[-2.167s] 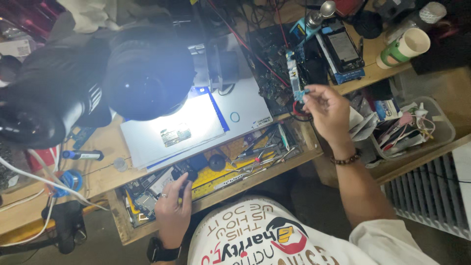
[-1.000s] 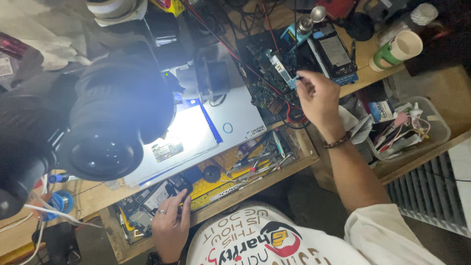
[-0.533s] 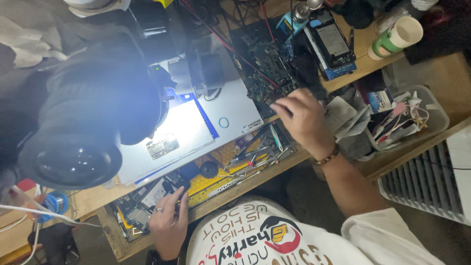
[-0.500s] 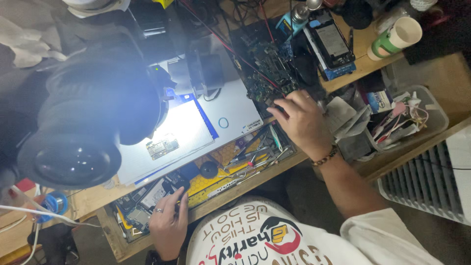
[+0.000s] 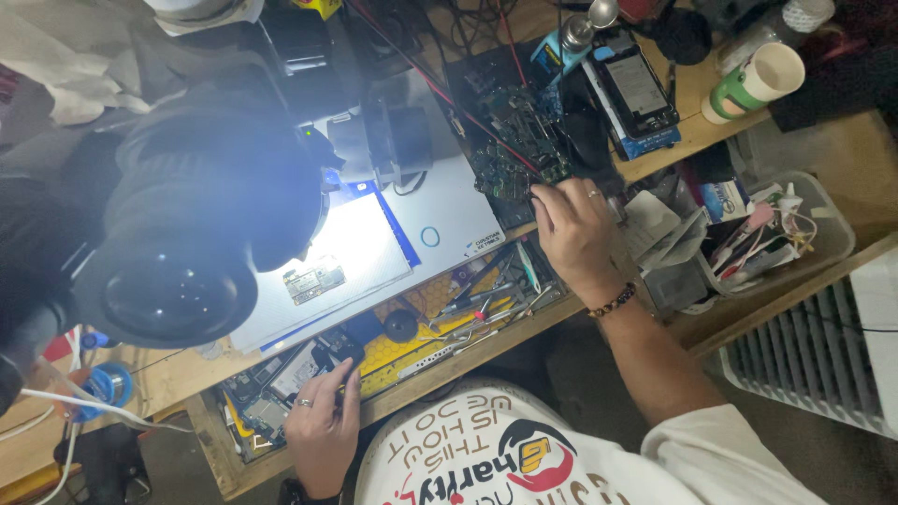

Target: The person works on a small electronic circuit board under a microscope, using a soldering iron to apply heat and a pen-like tool to manipulate components. They handle several small circuit boards, moving them around the illuminated workspace and occasionally writing on a piece of paper.

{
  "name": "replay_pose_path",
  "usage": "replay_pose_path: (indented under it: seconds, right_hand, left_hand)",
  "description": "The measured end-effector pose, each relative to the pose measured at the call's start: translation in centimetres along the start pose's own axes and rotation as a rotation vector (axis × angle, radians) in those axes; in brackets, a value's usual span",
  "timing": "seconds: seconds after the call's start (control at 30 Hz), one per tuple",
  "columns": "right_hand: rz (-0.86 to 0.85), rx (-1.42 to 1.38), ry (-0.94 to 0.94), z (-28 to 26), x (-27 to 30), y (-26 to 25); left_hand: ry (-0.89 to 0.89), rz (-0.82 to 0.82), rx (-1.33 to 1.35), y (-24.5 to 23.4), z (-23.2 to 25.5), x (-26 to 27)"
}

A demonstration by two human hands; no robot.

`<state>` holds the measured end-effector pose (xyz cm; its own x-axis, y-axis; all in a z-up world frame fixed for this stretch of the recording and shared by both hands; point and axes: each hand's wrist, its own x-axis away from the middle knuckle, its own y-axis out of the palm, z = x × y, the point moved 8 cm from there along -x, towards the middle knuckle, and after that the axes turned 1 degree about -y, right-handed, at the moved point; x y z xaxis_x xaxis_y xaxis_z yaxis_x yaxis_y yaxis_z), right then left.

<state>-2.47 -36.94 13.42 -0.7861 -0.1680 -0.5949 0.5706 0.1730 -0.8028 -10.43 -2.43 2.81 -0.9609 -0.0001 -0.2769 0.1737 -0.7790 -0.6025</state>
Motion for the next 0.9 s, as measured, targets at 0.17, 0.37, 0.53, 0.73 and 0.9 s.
replay_pose_path:
  seconds: [0.17,0.37,0.53,0.73,0.9]
  right_hand:
    - [0.043,0.003,-0.010,0.1,0.4,1.3]
    - [0.001,-0.016,-0.061,-0.6,0.6,2.0]
    - [-0.041,0.046,-0.068,-1.5,0.0,2.1]
    - [-0.036,-0.074,-0.087,-1.0,-0.5,2.2]
    - [0.033,-0.160,0.093,3.9,-0.8,1.7]
  left_hand:
    - [-0.050,-0.024,0.006,0.1,-0.5,0.1]
    - [0.050,0.025,-0.018,-0.1,0.0,0.3]
    - [0.003,0.014,-0.020,0.1,-0.8,0.5]
    - [0.020,0.024,-0.001,0.4,-1.2,0.7]
    - [0.031,0.028,-0.017,0.7,-1.6,0.8]
